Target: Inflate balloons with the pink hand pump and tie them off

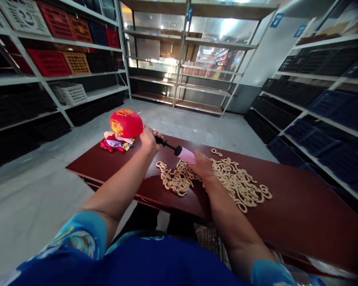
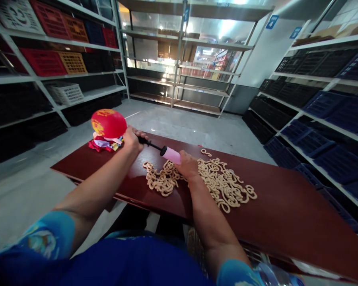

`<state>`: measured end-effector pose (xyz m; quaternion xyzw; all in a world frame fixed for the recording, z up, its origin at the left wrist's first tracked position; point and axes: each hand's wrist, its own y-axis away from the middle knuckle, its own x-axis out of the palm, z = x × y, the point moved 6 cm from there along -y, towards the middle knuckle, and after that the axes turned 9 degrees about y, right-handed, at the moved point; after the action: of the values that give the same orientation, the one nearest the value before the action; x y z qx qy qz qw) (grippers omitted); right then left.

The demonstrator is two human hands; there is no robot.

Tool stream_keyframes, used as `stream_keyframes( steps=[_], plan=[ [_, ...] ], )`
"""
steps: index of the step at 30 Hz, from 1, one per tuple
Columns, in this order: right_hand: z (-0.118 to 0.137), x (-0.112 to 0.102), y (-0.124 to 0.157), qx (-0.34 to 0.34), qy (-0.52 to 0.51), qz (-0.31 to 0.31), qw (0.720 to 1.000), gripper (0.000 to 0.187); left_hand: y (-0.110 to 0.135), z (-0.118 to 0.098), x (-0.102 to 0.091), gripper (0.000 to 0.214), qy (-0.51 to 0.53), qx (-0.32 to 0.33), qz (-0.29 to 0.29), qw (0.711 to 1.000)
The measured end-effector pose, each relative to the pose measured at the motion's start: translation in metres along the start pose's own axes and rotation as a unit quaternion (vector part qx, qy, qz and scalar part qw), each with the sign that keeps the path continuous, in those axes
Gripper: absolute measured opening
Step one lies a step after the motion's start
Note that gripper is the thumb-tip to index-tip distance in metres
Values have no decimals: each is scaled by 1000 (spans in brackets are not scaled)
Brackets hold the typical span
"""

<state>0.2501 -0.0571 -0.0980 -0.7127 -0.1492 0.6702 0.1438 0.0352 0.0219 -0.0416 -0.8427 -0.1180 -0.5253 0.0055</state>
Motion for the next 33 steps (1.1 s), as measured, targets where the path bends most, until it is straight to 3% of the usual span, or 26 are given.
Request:
stream_keyframes(
  steps=[3,6,8,11,13,15,17,23,25,27,30,33],
  plan=[
    [7,-2,5,-10,-2,0,1000,34,23,40,-10,34,0,-30,11,999],
    [7,-5,6,-12,-11,-2,1000,34,25,47,-7,34,-4,-41,24,999],
    [2,-7,5,-1,-13,-7,1000,34,14,31,0,33,-11,-42,31,999],
    [-8,-7,2,16,-12,-9,1000,36,-10,-12,10,33,-15,-19,30,999],
    [-12,-5,-1,20,-11,-2,1000,37,-22,-38,11,32,-10,8,16,1000],
    [-12,-1,-2,19,-4,10,1000,36,-25,-48,6,30,-3,33,-3,999],
    [-8,2,-2,11,6,23,1000,33,-18,-39,-3,30,5,42,-13,999],
    [10,-3,6,-43,0,3,999,33,26,44,-26,37,17,-40,1,999],
    [9,-5,7,-45,-7,-12,999,33,31,49,-21,37,16,-49,12,999],
    [3,-6,6,-36,-11,-30,999,31,25,33,-11,36,11,-40,28,999],
    [-9,-7,2,-7,-2,-45,999,31,5,-13,3,35,5,-10,36,999],
    [-15,-3,-2,12,12,-31,999,32,-12,-48,4,33,10,25,13,1000]
  ],
)
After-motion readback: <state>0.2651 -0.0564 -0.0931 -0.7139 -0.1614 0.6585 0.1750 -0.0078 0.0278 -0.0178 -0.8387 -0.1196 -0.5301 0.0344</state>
